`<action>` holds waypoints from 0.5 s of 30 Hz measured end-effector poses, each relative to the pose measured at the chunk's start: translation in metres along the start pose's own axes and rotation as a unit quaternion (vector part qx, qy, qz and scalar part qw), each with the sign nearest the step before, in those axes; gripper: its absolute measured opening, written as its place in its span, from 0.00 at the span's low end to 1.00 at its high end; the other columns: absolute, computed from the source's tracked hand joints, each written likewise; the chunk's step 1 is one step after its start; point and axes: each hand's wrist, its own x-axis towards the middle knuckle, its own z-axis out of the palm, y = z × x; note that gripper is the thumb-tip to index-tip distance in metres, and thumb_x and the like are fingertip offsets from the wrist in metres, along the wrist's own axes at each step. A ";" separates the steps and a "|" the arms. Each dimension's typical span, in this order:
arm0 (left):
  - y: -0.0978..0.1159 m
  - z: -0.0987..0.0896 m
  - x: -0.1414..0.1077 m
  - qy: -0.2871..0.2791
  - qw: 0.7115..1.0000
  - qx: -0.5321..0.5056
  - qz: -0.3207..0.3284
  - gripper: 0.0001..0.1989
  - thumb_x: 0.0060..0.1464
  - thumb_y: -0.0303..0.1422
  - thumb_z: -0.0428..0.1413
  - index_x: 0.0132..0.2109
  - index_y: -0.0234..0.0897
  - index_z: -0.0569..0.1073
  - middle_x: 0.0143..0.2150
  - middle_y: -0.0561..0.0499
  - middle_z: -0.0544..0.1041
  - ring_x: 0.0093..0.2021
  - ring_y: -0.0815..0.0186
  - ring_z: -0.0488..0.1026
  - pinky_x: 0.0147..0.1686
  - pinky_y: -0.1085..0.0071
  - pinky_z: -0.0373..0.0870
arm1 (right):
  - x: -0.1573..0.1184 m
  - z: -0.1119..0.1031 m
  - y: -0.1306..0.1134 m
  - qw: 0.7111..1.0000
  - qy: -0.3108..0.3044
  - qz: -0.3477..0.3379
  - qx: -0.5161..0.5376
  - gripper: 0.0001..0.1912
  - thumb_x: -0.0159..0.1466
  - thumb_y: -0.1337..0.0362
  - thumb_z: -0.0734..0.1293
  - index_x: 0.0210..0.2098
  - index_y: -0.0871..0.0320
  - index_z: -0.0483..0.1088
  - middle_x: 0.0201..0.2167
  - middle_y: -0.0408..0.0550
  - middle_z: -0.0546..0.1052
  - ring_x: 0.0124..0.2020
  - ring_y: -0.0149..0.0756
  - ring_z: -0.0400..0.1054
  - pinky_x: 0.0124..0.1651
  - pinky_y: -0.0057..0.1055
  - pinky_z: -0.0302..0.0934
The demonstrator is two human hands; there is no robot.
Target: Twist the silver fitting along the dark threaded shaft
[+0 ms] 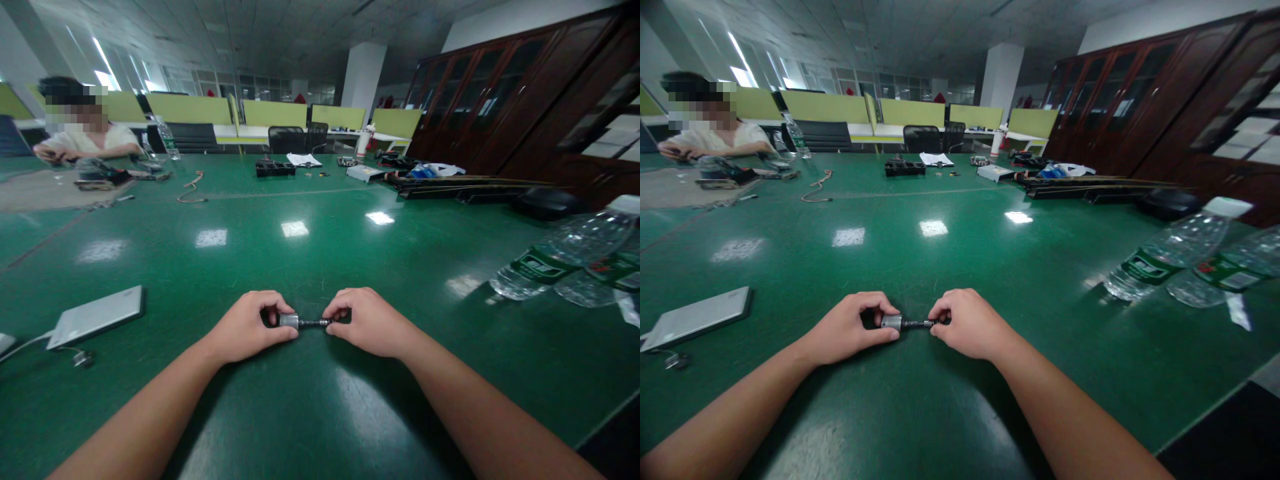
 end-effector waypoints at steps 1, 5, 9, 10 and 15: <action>-0.001 0.000 0.000 0.000 1.000 0.000 -0.002 0.10 0.48 0.38 0.64 0.37 0.38 0.78 0.29 0.54 0.75 0.31 0.66 0.72 0.34 0.71 0.65 | 0.000 -0.002 0.002 1.000 0.002 0.010 -0.007 0.06 0.54 0.69 0.72 0.32 0.55 0.80 0.28 0.45 0.78 0.30 0.33 0.69 0.35 0.29 0.61; -0.003 0.000 -0.001 0.000 1.000 0.001 -0.006 0.11 0.49 0.39 0.64 0.37 0.38 0.78 0.30 0.54 0.75 0.31 0.65 0.72 0.35 0.70 0.65 | -0.001 -0.008 0.005 0.999 0.020 0.041 -0.029 0.07 0.54 0.69 0.71 0.32 0.55 0.80 0.29 0.45 0.78 0.31 0.34 0.70 0.35 0.30 0.61; -0.002 -0.001 -0.001 -0.006 1.000 -0.001 -0.008 0.11 0.49 0.38 0.64 0.38 0.38 0.78 0.30 0.53 0.76 0.32 0.65 0.72 0.35 0.70 0.66 | -0.002 -0.011 0.003 0.998 0.014 0.052 -0.018 0.07 0.54 0.69 0.72 0.32 0.55 0.81 0.29 0.45 0.78 0.31 0.34 0.70 0.35 0.30 0.61; -0.002 -0.001 -0.001 -0.007 1.000 -0.001 -0.010 0.11 0.49 0.39 0.64 0.38 0.38 0.78 0.30 0.53 0.76 0.32 0.65 0.73 0.35 0.70 0.66 | -0.003 -0.012 0.002 0.999 0.009 0.052 -0.014 0.07 0.53 0.69 0.72 0.32 0.55 0.81 0.29 0.45 0.78 0.31 0.34 0.70 0.35 0.30 0.61; 0.000 -0.002 -0.001 -0.004 1.000 -0.001 -0.009 0.11 0.49 0.38 0.64 0.38 0.38 0.78 0.30 0.54 0.75 0.31 0.65 0.72 0.35 0.70 0.65 | -0.003 -0.009 0.000 0.999 -0.005 0.043 0.006 0.07 0.54 0.69 0.72 0.33 0.55 0.80 0.28 0.44 0.78 0.30 0.33 0.69 0.34 0.29 0.61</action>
